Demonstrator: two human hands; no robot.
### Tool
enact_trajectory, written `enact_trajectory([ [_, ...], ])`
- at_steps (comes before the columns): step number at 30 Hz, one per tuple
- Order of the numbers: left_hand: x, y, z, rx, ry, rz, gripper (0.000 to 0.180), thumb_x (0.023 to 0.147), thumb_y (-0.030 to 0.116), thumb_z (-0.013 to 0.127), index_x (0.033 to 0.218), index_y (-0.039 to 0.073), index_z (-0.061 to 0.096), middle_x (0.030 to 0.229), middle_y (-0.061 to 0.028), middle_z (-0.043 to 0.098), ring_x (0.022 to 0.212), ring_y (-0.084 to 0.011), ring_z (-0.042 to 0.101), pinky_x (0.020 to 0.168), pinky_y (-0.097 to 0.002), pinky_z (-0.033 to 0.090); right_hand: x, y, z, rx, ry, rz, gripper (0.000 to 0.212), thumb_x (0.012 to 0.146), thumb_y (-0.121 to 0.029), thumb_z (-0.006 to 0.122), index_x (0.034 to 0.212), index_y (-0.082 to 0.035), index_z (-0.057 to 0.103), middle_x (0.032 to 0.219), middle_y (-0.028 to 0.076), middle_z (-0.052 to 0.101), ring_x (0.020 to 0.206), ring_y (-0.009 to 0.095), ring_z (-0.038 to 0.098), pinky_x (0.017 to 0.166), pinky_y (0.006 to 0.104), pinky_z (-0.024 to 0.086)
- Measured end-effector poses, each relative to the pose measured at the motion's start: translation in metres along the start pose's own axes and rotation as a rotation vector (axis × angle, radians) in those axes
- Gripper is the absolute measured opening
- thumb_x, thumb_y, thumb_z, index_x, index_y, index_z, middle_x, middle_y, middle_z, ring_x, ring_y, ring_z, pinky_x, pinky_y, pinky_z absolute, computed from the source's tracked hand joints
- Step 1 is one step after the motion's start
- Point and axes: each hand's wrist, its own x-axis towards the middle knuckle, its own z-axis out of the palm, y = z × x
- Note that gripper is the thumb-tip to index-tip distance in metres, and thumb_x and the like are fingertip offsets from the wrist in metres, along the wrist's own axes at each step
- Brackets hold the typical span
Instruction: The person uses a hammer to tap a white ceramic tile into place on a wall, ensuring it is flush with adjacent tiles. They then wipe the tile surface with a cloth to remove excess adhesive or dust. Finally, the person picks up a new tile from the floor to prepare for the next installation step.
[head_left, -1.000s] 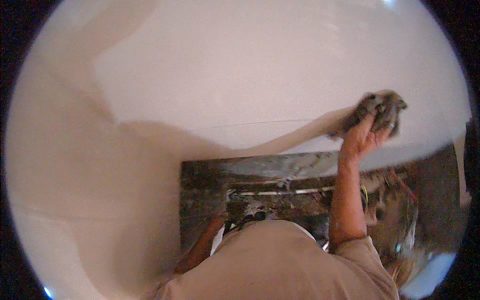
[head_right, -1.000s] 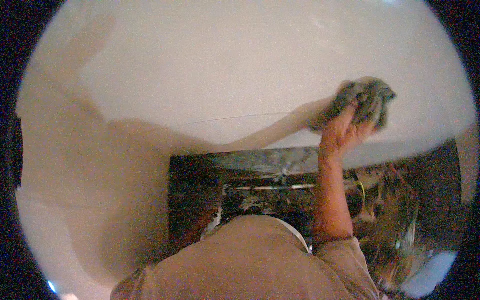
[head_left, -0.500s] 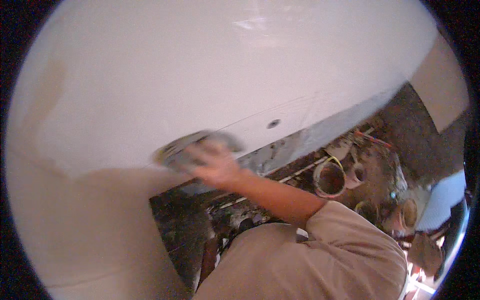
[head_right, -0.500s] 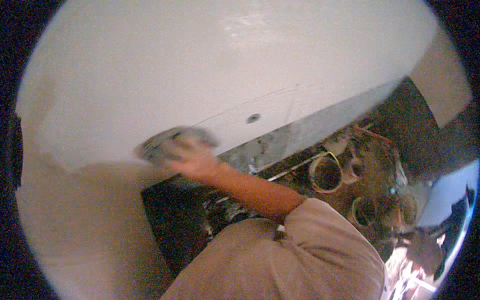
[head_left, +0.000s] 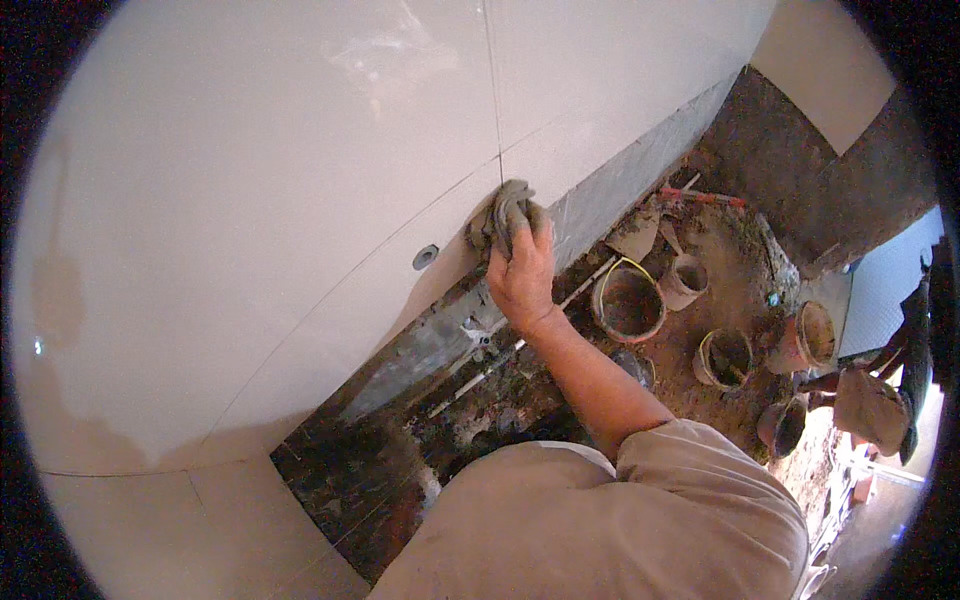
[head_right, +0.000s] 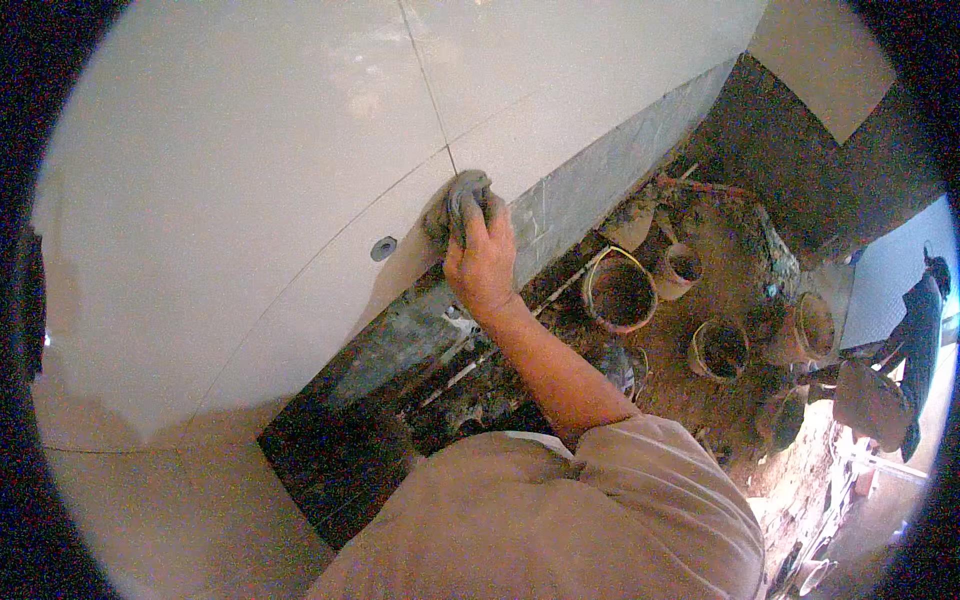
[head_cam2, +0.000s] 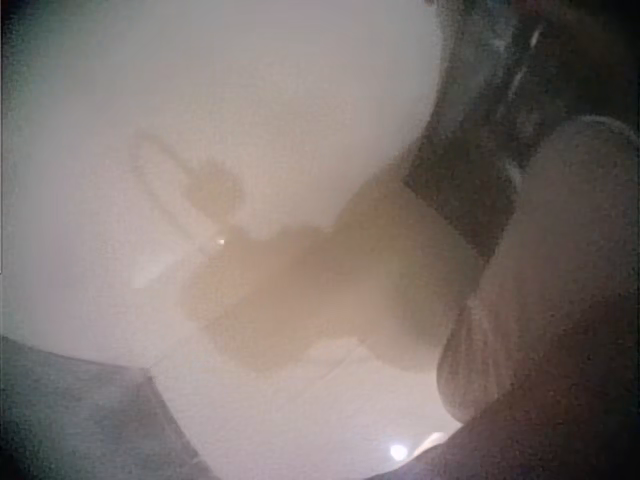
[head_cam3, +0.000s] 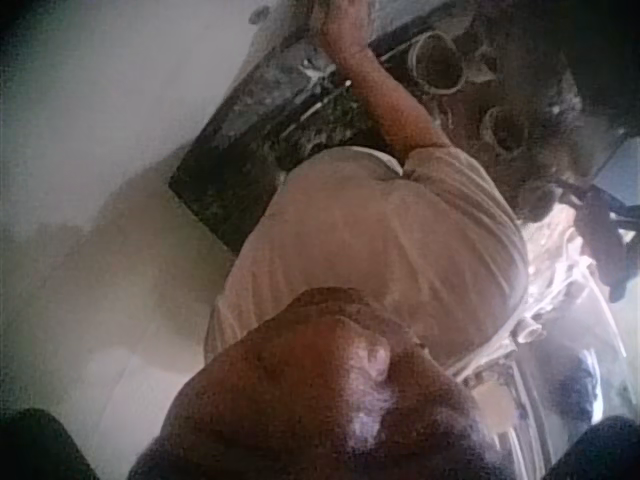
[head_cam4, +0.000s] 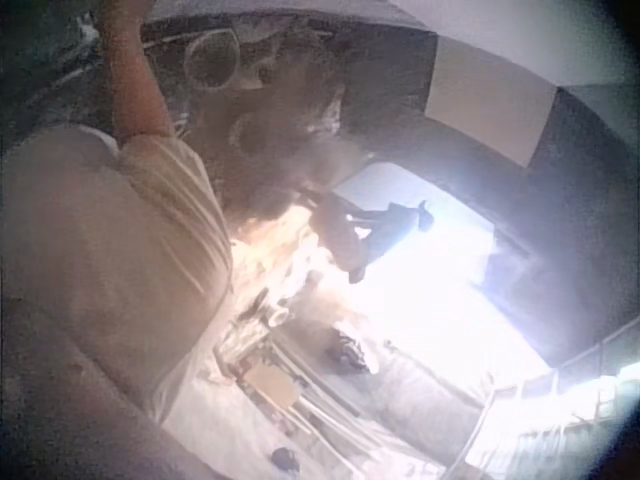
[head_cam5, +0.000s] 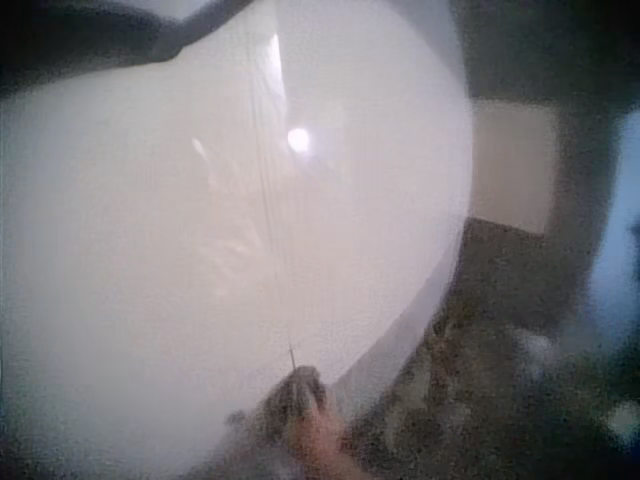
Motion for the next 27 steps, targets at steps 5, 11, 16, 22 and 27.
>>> enact_trajectory([
  [5, -0.003, 0.021, 0.000, 0.031, -0.003, 0.026, 0.063, 0.103, 0.044, 0.054, 0.150, 0.005, 0.041, 0.146, -0.0127, 0.047, 0.128, -0.0264, 0.052, 0.100, -0.0425, 0.046, -0.038, 0.022, 0.002, -0.064, -0.135, 0.155, 0.045, 0.085, -0.003, 0.062, 0.129, 0.004, 0.055, 0.127, 0.032, 0.052, 0.113, 0.052, 0.053, 0.095, 0.0508, 0.048],
  [11, -0.010, 0.035, 0.005, 0.050, -0.042, 0.045, 0.064, 0.103, 0.044, 0.053, 0.151, 0.005, 0.040, 0.149, -0.0127, 0.045, 0.130, -0.0265, 0.050, 0.102, -0.0422, 0.045, -0.022, 0.037, -0.034, -0.091, -0.324, 0.368, 0.035, 0.091, -0.017, 0.065, 0.120, 0.002, 0.060, 0.111, 0.027, 0.063, 0.102, 0.047, 0.061, 0.089, 0.0516, 0.052],
  [16, -0.017, 0.054, 0.015, 0.083, -0.119, 0.042, 0.065, 0.104, 0.045, 0.053, 0.153, 0.005, 0.038, 0.152, -0.0128, 0.043, 0.133, -0.0266, 0.049, 0.104, -0.0419, 0.044, 0.023, 0.029, -0.118, 1.077, -0.053, 1.215, 0.030, 0.098, -0.023, 0.062, 0.124, -0.008, 0.062, 0.107, 0.010, 0.071, 0.092, 0.025, 0.069, 0.079, 0.0435, 0.057],
  [22, -0.027, 0.148, 0.107, 0.266, -0.411, 0.114, 0.066, 0.104, 0.045, 0.052, 0.155, 0.006, 0.037, 0.155, -0.0128, 0.041, 0.136, -0.0266, 0.047, 0.107, -0.0416, 0.044, -0.030, 0.106, -0.217, 1.268, 0.349, 1.350, 0.042, 0.104, -0.040, 0.049, 0.129, -0.009, 0.061, 0.116, 0.013, 0.069, 0.102, 0.032, 0.067, 0.090, 0.0463, 0.057],
  [27, -0.062, 0.259, 0.241, 0.452, -0.712, 0.230, 0.067, 0.105, 0.045, 0.051, 0.156, 0.006, 0.035, 0.158, -0.0128, 0.039, 0.138, -0.0267, 0.045, 0.109, -0.0413, 0.043, -0.102, 0.103, -0.220, 1.279, 0.394, 1.737, 0.051, 0.103, -0.050, 0.044, 0.125, -0.009, 0.065, 0.114, 0.013, 0.070, 0.100, 0.035, 0.066, 0.094, 0.0530, 0.052],
])
